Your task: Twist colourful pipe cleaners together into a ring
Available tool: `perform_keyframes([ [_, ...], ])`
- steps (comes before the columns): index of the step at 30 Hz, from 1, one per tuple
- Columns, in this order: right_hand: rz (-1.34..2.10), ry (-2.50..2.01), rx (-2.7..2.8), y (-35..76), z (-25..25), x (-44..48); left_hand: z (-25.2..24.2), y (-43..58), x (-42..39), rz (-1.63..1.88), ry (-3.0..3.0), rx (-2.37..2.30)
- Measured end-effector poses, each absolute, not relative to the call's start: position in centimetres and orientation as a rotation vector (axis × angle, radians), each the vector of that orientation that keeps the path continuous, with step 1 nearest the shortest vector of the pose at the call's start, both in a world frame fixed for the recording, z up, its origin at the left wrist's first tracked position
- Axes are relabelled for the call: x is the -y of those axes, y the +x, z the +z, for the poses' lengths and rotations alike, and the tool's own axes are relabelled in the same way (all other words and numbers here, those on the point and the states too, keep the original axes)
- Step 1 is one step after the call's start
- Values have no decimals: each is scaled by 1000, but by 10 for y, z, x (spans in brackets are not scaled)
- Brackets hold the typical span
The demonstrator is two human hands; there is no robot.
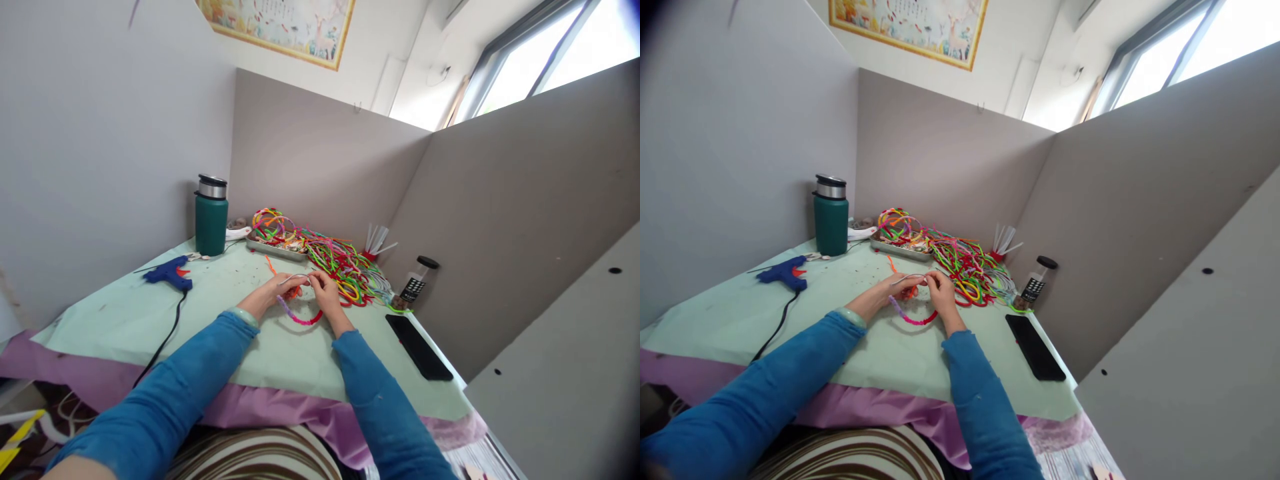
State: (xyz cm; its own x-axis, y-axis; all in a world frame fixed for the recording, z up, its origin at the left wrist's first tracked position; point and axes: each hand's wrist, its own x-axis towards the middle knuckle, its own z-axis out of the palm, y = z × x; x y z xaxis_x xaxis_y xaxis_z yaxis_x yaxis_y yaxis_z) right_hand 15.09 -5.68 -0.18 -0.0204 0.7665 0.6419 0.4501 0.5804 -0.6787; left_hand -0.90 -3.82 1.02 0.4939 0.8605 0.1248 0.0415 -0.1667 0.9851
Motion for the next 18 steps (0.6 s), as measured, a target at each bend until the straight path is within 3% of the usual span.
perform_keyframes([
  [18, 220, -1125, 1575, 154, -4, 54, 5, -4, 24, 808, 1498, -801],
])
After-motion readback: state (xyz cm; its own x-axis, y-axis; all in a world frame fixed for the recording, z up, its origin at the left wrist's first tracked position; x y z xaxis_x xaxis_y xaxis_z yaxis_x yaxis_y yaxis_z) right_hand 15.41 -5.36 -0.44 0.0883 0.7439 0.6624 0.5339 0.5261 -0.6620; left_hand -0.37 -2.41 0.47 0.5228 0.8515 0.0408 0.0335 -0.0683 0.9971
